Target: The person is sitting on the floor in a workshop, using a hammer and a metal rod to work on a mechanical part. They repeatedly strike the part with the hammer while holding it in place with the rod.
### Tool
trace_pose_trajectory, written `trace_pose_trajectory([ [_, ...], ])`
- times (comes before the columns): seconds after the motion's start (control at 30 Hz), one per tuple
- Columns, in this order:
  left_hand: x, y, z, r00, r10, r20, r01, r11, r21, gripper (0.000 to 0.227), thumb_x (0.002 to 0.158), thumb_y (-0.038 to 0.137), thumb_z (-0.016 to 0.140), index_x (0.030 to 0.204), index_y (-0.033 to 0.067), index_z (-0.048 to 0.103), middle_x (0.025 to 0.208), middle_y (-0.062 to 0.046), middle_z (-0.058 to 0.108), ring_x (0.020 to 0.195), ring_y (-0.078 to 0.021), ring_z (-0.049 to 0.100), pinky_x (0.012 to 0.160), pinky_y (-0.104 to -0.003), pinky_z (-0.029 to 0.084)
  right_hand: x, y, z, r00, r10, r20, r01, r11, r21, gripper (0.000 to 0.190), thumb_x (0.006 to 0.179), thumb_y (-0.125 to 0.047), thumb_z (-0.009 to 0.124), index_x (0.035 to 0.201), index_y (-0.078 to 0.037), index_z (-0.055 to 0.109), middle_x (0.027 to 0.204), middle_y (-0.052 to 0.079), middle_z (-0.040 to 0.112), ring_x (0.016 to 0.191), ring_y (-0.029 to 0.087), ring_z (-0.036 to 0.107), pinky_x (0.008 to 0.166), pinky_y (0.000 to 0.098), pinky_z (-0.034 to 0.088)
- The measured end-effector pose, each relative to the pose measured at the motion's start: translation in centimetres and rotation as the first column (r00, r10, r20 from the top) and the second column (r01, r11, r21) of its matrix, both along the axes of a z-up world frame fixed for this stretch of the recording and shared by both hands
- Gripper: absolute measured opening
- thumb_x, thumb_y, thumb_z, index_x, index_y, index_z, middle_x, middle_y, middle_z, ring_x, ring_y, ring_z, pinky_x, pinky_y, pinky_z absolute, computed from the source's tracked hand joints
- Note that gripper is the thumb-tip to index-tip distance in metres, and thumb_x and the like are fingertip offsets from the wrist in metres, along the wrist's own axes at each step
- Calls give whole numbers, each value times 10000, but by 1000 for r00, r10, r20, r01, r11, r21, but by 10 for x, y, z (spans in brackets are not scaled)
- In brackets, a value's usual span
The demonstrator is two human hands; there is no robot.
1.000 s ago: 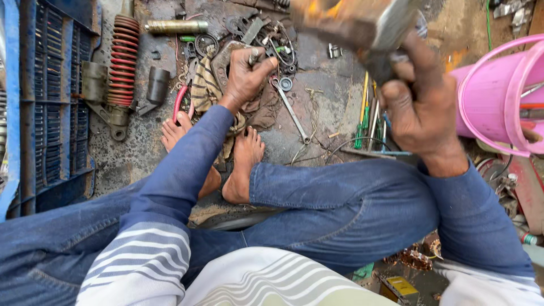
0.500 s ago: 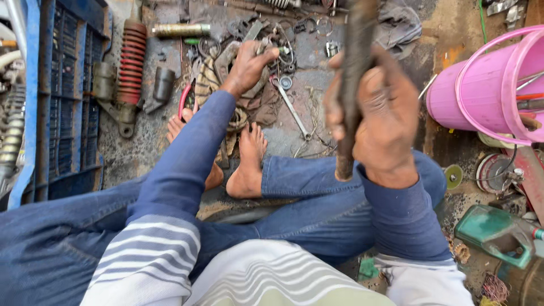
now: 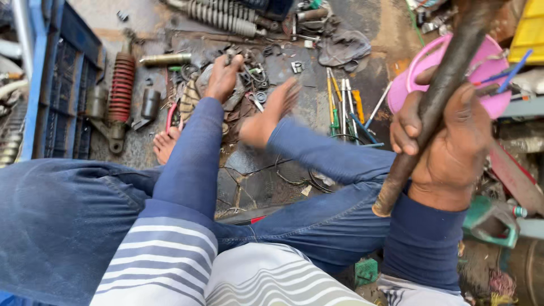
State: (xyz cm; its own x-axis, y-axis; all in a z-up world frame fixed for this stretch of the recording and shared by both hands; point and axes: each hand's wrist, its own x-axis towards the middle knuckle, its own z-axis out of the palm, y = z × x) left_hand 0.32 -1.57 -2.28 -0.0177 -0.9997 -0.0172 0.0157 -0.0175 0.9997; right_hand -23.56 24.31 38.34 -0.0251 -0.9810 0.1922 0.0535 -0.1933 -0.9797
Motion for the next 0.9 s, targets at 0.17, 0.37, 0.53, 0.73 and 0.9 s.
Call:
trace_pose_trajectory([
  [0.17,5,4,-12,999,26,-42,-28,999,-37,354,1007,376,612,913,57,734,889,-40,714,787,-143,592,727,-325,494,-17,11,-26,998,-44,47,42,998,38,525,1128,-453,582,1328,30,535,931,143,605,547,140,486,504,268,413],
  [0.37,13,-7,-15,952,-52,-302,34,997,-63,386,1022,336,622,766,49,651,722,-30,684,674,-152,643,679,-334,514,-6,-16,-74,990,-30,-139,55,982,180,336,1105,-244,582,1289,35,539,849,81,596,550,114,507,508,260,435],
  [0.53,-2,-11,-25,991,99,-85,-101,995,-14,458,1062,370,654,749,46,569,675,7,506,627,-112,454,573,-351,359,2,-55,-134,957,126,-262,-32,941,336,219,1061,-134,606,1174,39,535,809,52,578,559,105,532,470,260,435],
  [0.73,-24,5,-15,940,328,93,-281,899,-335,473,1058,367,668,773,-7,626,688,-97,544,652,-162,491,614,-397,381,2,-99,-164,828,334,-451,-130,895,426,418,1022,-162,605,1379,24,491,683,10,559,532,78,529,465,264,435],
  [0.9,-43,19,22,943,333,13,-315,902,-294,304,997,273,671,903,-13,716,780,-162,680,691,-257,646,659,-403,501,8,-124,-163,723,366,-586,-161,914,372,486,1011,-159,628,1418,42,456,672,21,572,536,79,537,472,272,431],
])
